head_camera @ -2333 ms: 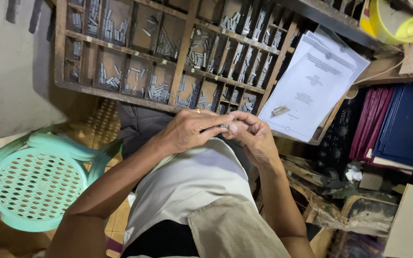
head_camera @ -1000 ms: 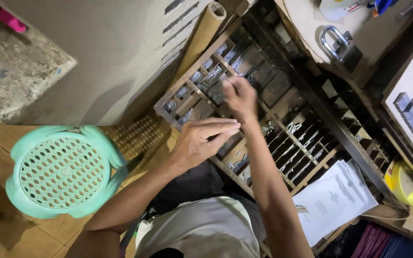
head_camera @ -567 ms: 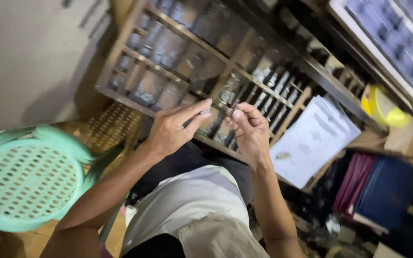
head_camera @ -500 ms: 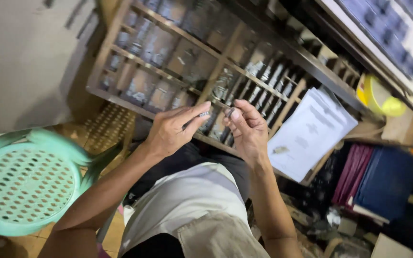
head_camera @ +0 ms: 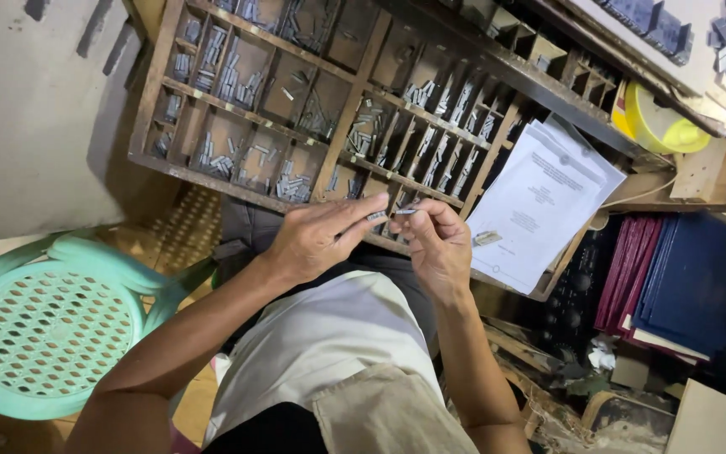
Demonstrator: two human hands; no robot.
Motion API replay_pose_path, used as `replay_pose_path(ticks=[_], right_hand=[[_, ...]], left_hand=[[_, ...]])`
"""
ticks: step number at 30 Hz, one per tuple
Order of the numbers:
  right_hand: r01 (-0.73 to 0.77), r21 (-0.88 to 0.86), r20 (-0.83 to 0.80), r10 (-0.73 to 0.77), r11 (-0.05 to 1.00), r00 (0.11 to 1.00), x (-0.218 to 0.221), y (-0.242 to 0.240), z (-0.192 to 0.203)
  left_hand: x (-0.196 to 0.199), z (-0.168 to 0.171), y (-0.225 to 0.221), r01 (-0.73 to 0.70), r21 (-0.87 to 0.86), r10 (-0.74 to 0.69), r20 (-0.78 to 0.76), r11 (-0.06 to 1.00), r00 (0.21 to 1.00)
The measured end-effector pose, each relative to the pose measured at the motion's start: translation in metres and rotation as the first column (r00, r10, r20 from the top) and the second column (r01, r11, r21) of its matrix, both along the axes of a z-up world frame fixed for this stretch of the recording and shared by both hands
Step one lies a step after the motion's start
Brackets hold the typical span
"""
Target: Sorting and inspecting small metal letterpress type pieces within a wooden type case.
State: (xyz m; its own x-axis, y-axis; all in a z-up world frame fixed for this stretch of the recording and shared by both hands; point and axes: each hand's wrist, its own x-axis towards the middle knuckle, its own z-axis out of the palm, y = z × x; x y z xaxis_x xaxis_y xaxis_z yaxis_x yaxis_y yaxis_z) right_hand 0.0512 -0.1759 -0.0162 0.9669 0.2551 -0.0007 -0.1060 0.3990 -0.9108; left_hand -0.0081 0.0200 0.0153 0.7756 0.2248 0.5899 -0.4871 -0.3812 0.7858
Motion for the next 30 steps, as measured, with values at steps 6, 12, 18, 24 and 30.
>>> replay_pose_path(ticks=[6, 12, 18, 24, 30], right_hand=[[0.078, -0.299, 0.204, -0.016, 0.951, 0.979, -0.016, 0.021, 0.049], [0.078, -0.373, 0.252, 0.020, 0.925, 0.967, -0.021, 0.030, 0.052], [0.052, -0.324, 0.155, -0.002, 0.945, 0.988, -0.028, 0.031, 0.043], [0.021, -0.306, 0.091, 0.007, 0.952, 0.996, -0.032, 0.026, 0.039], [0.035, -0.408, 0.129, 0.020, 0.912, 0.991, -0.031, 0.024, 0.039]], left_hand=[[0.000, -0.005, -0.004, 0.041, 0.013, -0.042, 0.042, 0.999, 0.998], [0.002, -0.013, 0.000, 0.042, 0.112, -0.049, 0.064, 0.993, 0.997], [0.003, -0.020, 0.005, 0.099, 0.043, -0.101, 0.029, 0.994, 0.994], [0.006, -0.031, 0.007, 0.176, -0.067, -0.176, 0.005, 0.982, 0.984], [-0.002, -0.031, 0.004, 0.146, 0.090, -0.145, -0.016, 0.985, 0.989]])
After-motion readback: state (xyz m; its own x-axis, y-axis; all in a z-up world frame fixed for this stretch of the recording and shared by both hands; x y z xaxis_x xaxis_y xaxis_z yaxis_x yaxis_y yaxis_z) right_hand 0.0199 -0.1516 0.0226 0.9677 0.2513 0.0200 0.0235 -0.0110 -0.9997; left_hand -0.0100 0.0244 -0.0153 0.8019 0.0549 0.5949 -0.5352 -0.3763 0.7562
